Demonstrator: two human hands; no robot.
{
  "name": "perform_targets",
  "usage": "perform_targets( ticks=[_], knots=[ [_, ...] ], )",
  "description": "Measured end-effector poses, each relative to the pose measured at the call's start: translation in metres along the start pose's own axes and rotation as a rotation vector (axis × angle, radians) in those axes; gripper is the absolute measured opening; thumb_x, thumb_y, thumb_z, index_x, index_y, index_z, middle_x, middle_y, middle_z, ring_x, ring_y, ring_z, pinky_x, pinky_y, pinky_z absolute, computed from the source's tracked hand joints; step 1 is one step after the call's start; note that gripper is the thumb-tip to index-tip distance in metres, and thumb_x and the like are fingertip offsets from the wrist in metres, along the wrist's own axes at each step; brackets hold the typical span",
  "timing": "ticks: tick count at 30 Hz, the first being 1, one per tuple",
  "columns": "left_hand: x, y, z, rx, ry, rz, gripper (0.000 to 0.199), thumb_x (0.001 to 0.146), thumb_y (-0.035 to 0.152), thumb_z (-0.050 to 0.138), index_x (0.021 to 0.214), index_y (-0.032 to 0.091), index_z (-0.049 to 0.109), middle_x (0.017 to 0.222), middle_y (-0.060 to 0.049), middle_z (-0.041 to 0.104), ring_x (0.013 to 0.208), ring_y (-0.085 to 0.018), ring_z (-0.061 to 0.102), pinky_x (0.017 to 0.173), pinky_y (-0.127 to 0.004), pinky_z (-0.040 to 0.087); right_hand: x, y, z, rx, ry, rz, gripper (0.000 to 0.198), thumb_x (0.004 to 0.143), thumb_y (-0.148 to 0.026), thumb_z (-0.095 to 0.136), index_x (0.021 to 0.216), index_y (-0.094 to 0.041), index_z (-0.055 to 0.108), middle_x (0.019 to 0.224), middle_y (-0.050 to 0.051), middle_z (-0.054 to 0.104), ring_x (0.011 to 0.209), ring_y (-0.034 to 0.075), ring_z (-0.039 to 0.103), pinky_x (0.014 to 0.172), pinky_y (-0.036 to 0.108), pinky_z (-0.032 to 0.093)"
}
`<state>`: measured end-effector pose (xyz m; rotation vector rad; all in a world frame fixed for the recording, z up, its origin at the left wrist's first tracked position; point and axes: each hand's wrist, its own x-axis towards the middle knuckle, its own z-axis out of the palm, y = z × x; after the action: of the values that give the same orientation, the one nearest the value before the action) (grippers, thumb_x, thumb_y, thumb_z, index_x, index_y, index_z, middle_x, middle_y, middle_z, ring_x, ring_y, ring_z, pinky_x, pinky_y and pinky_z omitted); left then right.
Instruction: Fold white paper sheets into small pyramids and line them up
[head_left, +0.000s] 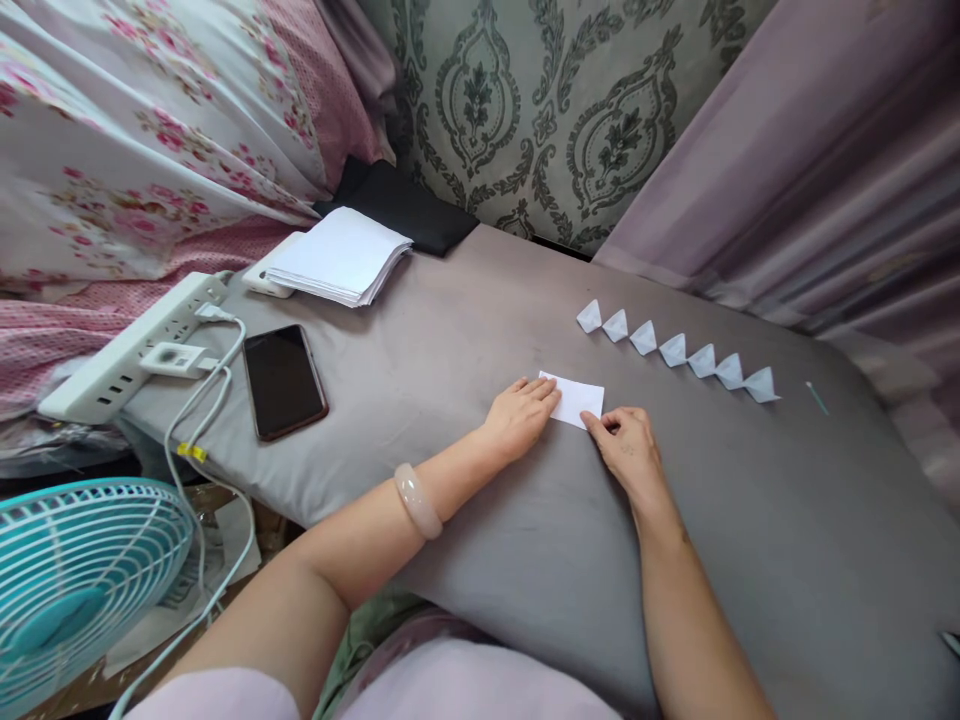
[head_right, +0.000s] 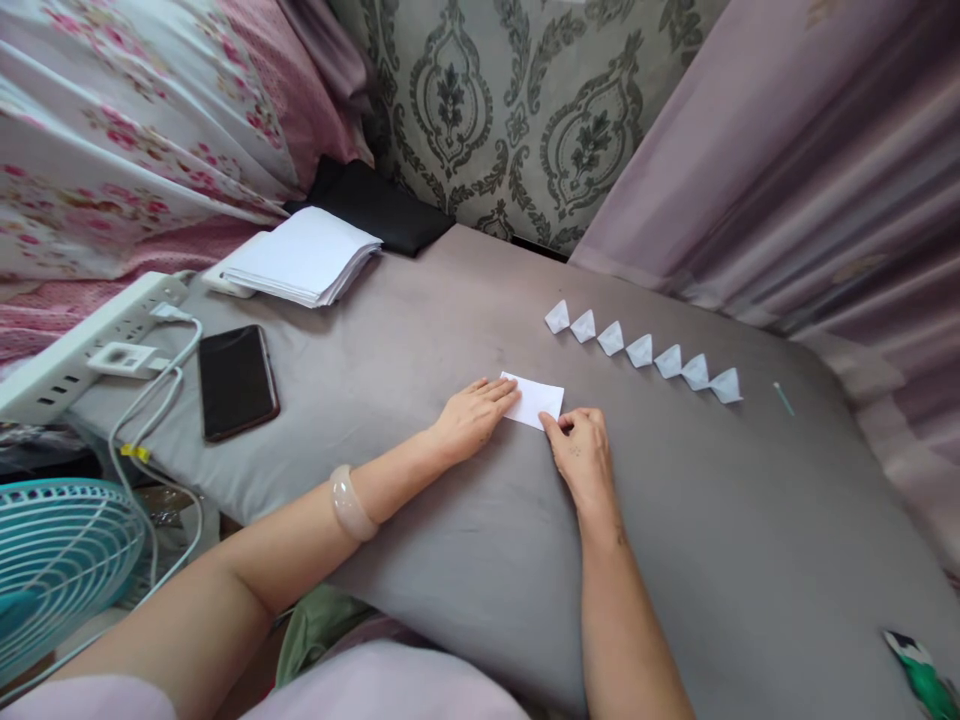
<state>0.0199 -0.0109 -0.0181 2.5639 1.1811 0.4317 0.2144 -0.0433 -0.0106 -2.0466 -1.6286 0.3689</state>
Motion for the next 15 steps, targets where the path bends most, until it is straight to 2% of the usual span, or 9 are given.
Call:
perform_targets(
  ticks=[5, 9, 11, 13, 15],
  knots=[
    [-0.001, -0.005, 0.003, -0.004, -0.010, -0.006, 0.051, 0.089, 0.009, 0.037, 0.139, 0.012, 0.043, 0.150, -0.014, 0.038, 0.141, -0.021, 0.033, 0.116, -0.037, 0.026, -0.001, 0.005, 0.001, 0.023, 0.018, 0.013, 0.035, 0.073, -0.054, 0.061, 0.072, -0.019, 0.060, 0.090, 0.008, 0.053, 0.076, 0.020, 0.055, 0.083, 0.039, 0.045],
    [0.001, -0.007, 0.001, -0.004, -0.042, -0.001, 0.052, 0.088, 0.007, 0.034, 0.139, 0.010, 0.043, 0.150, -0.015, 0.038, 0.141, -0.021, 0.032, 0.117, -0.039, 0.024, -0.002, 0.006, 0.002, 0.012, 0.081, 0.008, 0.036, 0.073, -0.049, 0.064, 0.088, -0.016, 0.061, 0.095, 0.011, 0.055, 0.075, 0.021, 0.057, 0.083, 0.042, 0.048],
    [0.002, -0.007, -0.002, 0.000, -0.067, -0.002, 0.052, 0.088, 0.006, 0.032, 0.139, 0.010, 0.044, 0.150, -0.015, 0.038, 0.142, -0.022, 0.031, 0.117, -0.039, 0.024, -0.003, 0.002, 0.005, -0.014, 0.115, -0.084, 0.037, 0.078, -0.042, 0.061, 0.102, -0.015, 0.061, 0.104, 0.015, 0.057, 0.090, 0.026, 0.058, 0.088, 0.045, 0.047],
    [0.003, -0.006, -0.005, 0.015, -0.094, 0.001, 0.052, 0.088, 0.006, 0.032, 0.139, 0.009, 0.043, 0.151, -0.015, 0.037, 0.143, -0.022, 0.029, 0.117, -0.039, 0.023, -0.007, -0.006, 0.009, -0.047, 0.132, -0.229, 0.036, 0.084, -0.031, 0.052, 0.116, -0.014, 0.058, 0.118, 0.018, 0.056, 0.111, 0.030, 0.053, 0.098, 0.048, 0.042],
    [0.004, -0.005, -0.007, 0.028, -0.122, 0.006, 0.053, 0.088, 0.006, 0.031, 0.140, 0.008, 0.042, 0.151, -0.015, 0.036, 0.144, -0.022, 0.026, 0.118, -0.039, 0.022, -0.012, -0.017, 0.016, -0.040, 0.055, -0.369, 0.042, 0.090, -0.020, 0.036, 0.127, -0.013, 0.053, 0.132, 0.018, 0.052, 0.127, 0.027, 0.044, 0.107, 0.046, 0.036]
  ],
)
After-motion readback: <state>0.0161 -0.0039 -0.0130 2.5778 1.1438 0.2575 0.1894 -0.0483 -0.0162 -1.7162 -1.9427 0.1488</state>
